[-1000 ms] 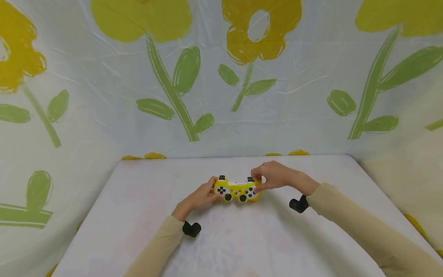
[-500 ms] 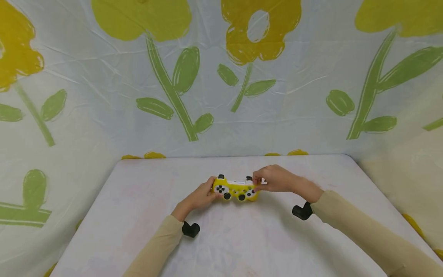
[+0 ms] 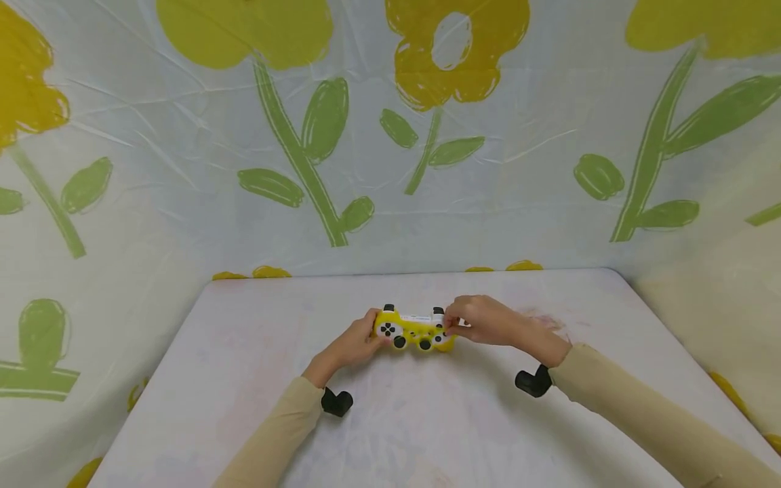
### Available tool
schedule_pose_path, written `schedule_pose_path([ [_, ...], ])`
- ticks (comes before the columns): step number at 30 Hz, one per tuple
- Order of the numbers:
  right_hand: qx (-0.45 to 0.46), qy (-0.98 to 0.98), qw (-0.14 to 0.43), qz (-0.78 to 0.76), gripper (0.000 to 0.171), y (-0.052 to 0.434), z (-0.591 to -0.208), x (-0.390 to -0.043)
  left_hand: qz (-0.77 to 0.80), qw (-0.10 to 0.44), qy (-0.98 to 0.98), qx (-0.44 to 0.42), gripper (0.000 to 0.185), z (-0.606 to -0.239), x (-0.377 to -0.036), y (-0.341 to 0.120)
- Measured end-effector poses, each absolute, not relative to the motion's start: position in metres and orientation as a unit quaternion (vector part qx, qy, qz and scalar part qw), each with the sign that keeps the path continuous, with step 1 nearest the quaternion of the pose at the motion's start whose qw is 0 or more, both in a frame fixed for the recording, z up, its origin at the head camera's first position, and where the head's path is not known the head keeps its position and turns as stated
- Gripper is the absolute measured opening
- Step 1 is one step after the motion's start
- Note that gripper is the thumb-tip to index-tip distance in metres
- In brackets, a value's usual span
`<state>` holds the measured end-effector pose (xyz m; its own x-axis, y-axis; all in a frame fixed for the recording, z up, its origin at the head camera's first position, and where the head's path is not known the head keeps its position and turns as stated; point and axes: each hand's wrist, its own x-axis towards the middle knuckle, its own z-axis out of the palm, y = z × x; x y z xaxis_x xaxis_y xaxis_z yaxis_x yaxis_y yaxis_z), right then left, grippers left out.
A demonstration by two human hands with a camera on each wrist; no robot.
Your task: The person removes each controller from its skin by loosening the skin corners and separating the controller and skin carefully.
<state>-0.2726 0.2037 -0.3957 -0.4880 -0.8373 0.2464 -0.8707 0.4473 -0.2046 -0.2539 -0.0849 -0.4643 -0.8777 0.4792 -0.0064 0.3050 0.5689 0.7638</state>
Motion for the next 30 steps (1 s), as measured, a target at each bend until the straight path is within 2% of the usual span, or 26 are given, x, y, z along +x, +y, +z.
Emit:
schedule_pose_path([
  [11, 0.473, -0.861, 0.046, 0.178, 0.011, 0.210, -0.403, -0.267, 0.406, 0.113, 0.880, 0.221, 0.050, -0.464, -0.255, -0.084],
  [22, 0.484, -0.856, 0.071, 0.169, 0.015, 0.220, -0.417, -0.265, 0.401, 0.146, 0.880, 0.208, 0.048, -0.457, -0.257, -0.082],
  [30, 0.462, -0.865, 0.027, 0.193, 0.012, 0.224, -0.424, -0.266, 0.405, 0.137, 0.880, 0.206, 0.049, -0.460, -0.257, -0.084],
])
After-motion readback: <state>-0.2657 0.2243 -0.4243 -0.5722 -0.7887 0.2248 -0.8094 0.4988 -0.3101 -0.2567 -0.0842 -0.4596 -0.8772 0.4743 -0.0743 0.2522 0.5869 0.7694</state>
